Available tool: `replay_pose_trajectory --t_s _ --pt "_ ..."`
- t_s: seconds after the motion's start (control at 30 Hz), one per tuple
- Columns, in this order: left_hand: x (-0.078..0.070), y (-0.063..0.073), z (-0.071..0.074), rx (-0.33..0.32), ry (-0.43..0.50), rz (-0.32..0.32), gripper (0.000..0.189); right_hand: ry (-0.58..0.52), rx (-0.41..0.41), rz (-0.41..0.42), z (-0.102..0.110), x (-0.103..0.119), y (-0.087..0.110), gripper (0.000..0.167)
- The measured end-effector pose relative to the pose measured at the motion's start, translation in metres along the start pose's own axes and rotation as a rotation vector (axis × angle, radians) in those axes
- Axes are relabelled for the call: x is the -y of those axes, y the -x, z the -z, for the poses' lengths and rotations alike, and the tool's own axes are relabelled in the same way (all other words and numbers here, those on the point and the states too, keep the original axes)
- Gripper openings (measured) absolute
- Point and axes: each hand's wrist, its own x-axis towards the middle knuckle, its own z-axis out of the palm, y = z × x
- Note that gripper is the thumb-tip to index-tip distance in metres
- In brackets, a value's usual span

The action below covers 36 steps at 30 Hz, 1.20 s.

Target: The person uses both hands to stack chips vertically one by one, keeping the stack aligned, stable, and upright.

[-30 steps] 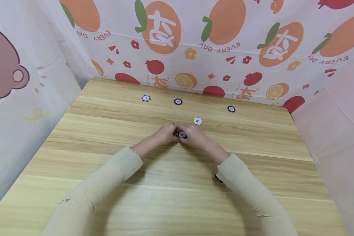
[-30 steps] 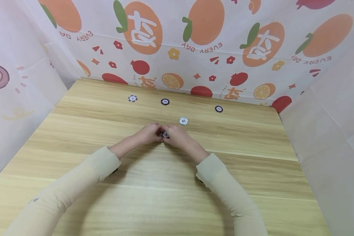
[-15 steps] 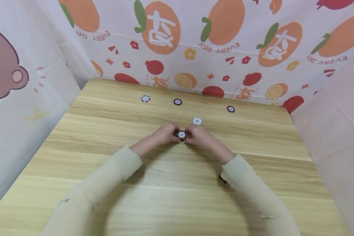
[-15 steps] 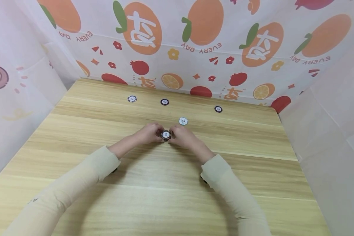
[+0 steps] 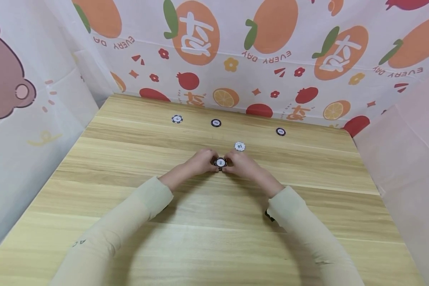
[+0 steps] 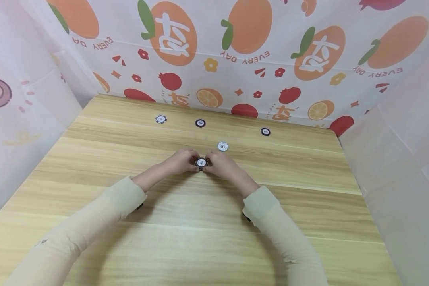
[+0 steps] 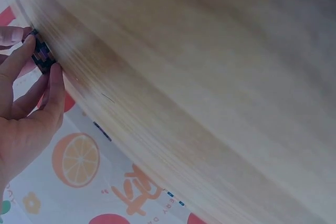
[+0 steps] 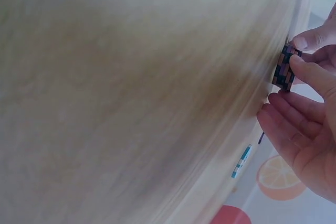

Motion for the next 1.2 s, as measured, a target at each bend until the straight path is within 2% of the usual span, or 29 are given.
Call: replay_pose_trajectory --t_s 0.23,0.5,0.6,0.7,0.8,0.97,1.2 --pt "0.001 0.000 -0.002 -0.017 -0.011 -0.012 0.031 -0.008 -0.001 -0.003 -0.001 -0.001 0.000 0.036" --pt "-0.001 0.000 -0.003 -0.028 -0.034 -0.031 0.039 -0.187 0.095 -0.059 0.018 -0.012 -0.004 0.039" --pt "-0.003 0.000 -0.003 -0.023 -0.040 -0.032 0.044 -0.141 0.070 -0.092 0.028 -0.021 -0.008 0.035" --pt "-0.004 -0.001 -0.004 -0.022 -0.047 -0.041 0.047 -0.057 0.055 -0.167 0.036 -0.031 -0.013 0.031" --pt "-0.005 -0.001 -0.005 -0.022 -0.051 -0.051 0.046 -0.018 0.069 -0.243 0.041 -0.040 -0.017 0.034" --pt "-0.006 -0.001 -0.006 -0.024 -0.053 -0.057 0.045 -0.034 0.107 -0.314 0.042 -0.053 -0.026 0.044" --pt "-0.007 -0.002 -0.006 -0.010 -0.050 -0.040 0.045 -0.030 0.157 -0.339 0.037 -0.061 -0.035 0.046"
